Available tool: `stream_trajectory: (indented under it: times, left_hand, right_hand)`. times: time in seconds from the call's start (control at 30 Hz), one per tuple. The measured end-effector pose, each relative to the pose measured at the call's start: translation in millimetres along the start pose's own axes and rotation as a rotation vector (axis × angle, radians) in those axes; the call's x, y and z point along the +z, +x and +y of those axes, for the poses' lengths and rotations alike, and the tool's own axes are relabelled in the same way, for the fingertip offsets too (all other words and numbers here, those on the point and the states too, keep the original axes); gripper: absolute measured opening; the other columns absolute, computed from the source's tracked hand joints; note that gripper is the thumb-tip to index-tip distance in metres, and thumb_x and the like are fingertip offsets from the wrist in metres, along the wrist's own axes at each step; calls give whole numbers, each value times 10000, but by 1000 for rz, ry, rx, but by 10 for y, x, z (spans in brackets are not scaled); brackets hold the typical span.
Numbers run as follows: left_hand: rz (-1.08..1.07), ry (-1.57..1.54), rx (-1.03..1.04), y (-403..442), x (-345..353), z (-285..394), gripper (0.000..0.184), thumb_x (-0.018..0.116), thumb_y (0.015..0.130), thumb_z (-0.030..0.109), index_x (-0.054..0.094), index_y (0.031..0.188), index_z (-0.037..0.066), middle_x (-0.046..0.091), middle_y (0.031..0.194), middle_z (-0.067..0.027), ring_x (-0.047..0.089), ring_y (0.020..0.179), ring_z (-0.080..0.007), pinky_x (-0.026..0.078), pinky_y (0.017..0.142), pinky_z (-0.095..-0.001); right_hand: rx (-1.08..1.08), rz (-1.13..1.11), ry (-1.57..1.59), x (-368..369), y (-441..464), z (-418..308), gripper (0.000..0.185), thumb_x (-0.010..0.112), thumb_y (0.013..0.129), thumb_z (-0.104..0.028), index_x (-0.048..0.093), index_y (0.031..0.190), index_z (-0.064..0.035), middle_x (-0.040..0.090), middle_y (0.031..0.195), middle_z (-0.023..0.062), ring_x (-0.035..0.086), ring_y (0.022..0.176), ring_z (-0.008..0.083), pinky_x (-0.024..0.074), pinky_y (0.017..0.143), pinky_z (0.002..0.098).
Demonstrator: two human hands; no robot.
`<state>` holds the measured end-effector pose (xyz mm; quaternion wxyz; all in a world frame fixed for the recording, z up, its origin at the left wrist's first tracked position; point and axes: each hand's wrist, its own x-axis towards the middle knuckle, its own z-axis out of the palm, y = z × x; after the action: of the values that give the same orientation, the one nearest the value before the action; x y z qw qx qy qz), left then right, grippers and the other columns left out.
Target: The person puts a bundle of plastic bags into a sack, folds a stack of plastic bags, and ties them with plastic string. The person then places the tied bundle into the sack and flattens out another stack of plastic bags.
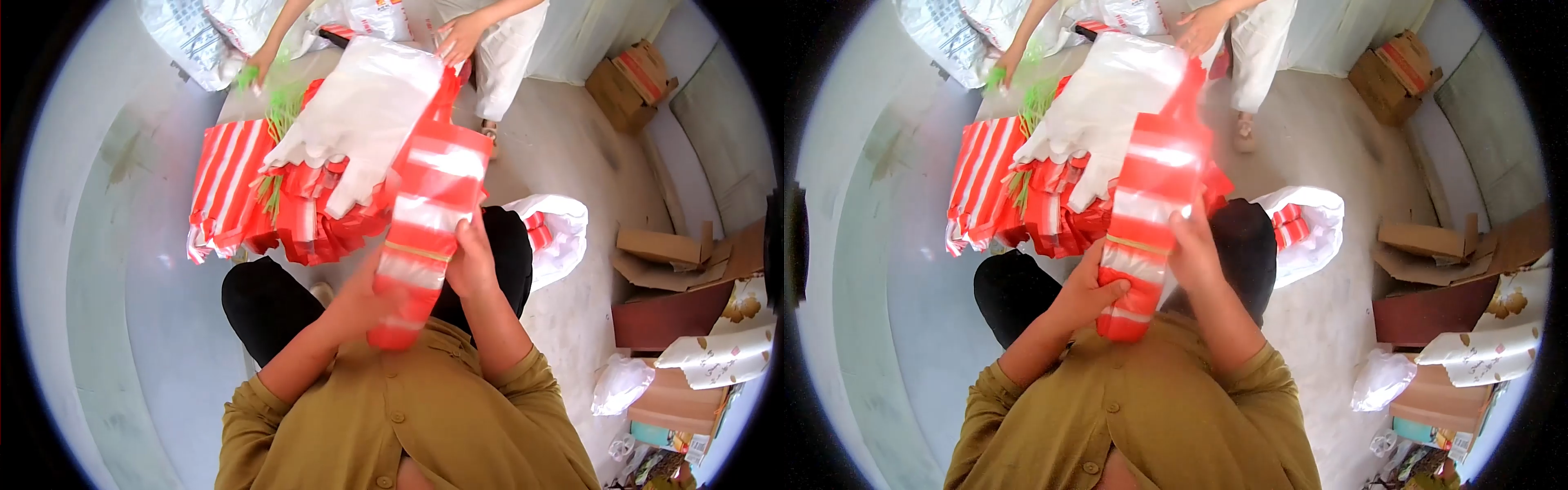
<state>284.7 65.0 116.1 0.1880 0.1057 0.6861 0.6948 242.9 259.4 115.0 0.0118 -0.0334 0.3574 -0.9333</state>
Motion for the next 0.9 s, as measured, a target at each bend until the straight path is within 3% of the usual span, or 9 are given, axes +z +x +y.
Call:
stream_trajectory:
  times: [0.03,0.07,0.2,0.3,0.33,0.5,0.9]
  left_hand:
    - [-18,-42,-12,34,-4,9,751,670,921,18,280,1563,19,535,1382,-78,516,1254,-153,440,1059,-339]
    - [-36,-85,-25,67,-8,21,753,668,924,19,274,1566,18,532,1383,-78,513,1254,-152,439,1060,-339]
    - [-41,-230,-99,127,98,-5,748,665,936,24,262,1566,3,531,1383,-82,514,1250,-143,442,1061,-330]
    - [-27,112,-64,132,178,-205,735,665,940,28,273,1561,-2,529,1396,-78,517,1255,-141,444,1063,-327]
    - [-49,77,-120,151,186,-223,730,669,941,33,279,1557,-3,530,1398,-76,518,1257,-141,446,1063,-327]
    - [-113,-237,-257,212,173,-142,708,683,944,49,307,1541,-5,537,1395,-68,524,1258,-140,449,1065,-331]
    - [-209,-122,-235,427,280,-404,666,637,943,12,322,1530,0,547,1371,-72,544,1235,-156,451,1067,-341]
  right_hand:
    - [-31,-119,-144,-92,9,34,828,637,1001,-300,141,1626,-79,369,1594,96,380,1460,264,335,1183,443]
    - [15,-92,-29,-121,-11,76,755,619,975,-102,207,1608,-107,431,1527,74,459,1373,228,393,1133,404]
    - [54,109,-175,-179,1,102,611,604,999,-71,332,1545,-74,528,1431,76,535,1293,193,461,1074,381]
    - [-3,210,-131,-267,51,83,549,578,1014,-51,366,1520,-72,552,1387,75,572,1235,181,510,1011,361]
    - [-33,230,-116,-282,54,70,533,570,1020,-53,372,1515,-71,556,1377,76,581,1221,179,523,992,357]
    - [76,133,-66,-533,-6,82,521,550,1028,-61,371,1517,-67,538,1420,84,543,1289,200,455,1091,391]
    - [56,272,-55,-751,-122,-31,562,509,1002,9,347,1535,-72,518,1455,93,513,1335,216,415,1132,408]
